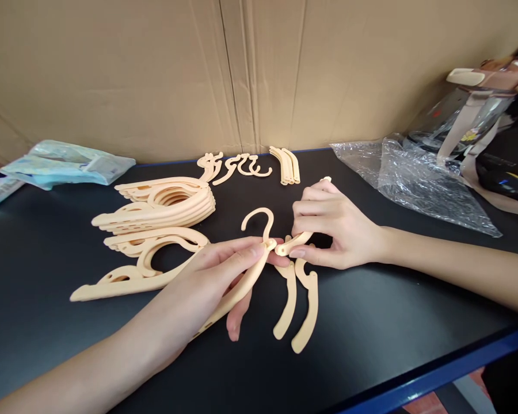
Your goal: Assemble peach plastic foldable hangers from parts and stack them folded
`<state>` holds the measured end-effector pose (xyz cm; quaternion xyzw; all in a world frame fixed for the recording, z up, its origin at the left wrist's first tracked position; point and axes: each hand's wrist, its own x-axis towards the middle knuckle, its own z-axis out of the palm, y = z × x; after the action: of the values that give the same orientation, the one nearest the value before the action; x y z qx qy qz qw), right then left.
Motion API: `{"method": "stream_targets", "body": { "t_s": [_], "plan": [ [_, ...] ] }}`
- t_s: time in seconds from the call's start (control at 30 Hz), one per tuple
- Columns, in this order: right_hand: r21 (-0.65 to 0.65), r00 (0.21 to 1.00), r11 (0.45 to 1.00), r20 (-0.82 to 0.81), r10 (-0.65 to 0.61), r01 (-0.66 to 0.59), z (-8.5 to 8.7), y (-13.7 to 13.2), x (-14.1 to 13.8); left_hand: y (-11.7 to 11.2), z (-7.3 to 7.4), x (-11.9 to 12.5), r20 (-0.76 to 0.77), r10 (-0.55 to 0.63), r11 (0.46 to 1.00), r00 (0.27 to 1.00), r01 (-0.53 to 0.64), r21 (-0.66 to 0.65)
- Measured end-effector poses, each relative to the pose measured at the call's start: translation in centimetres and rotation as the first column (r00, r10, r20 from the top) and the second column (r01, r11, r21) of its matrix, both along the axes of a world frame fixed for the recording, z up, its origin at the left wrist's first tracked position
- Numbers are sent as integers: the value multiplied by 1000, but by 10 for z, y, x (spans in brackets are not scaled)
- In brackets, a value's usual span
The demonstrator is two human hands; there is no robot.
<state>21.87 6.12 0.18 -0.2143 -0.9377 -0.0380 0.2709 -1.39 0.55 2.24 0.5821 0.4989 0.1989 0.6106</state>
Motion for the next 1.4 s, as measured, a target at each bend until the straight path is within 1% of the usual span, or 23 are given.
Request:
{"method": "stream_targets", "body": {
  "t_s": [0.17,0.4,0.5,0.6,0.77,0.9,1.1,1.3,1.4],
  "plan": [
    [6,1000,1000,10,9,-9,-3,1,0,2,1,2,9,26,999,1000,-26,-31],
    [49,998,999,-58,1,2,-5,2,-1,1,2,0,-2,10,995,1000,-10,-96],
    [73,998,997,-70,5,0,-4,1,-1,0,1,-1,45,36,992,998,-31,-119],
    [122,997,992,-80,-3,13,-3,0,-1,0,-1,-1,84,70,993,994,-61,-105],
    [203,997,979,-76,-12,27,-3,-1,0,1,-5,-1,194,119,976,974,-78,-204],
    [251,997,968,-73,-10,28,-4,0,1,1,-5,0,248,142,977,958,-95,-192],
    [250,997,968,-78,9,11,-6,1,3,-1,-7,-1,265,146,982,953,-106,-157],
    [245,998,969,-59,27,-12,-5,1,3,-2,-3,1,206,90,989,974,-63,-132],
    [268,998,963,-49,29,-15,-5,2,3,-1,-3,3,201,91,991,975,-68,-115]
  ]
}}
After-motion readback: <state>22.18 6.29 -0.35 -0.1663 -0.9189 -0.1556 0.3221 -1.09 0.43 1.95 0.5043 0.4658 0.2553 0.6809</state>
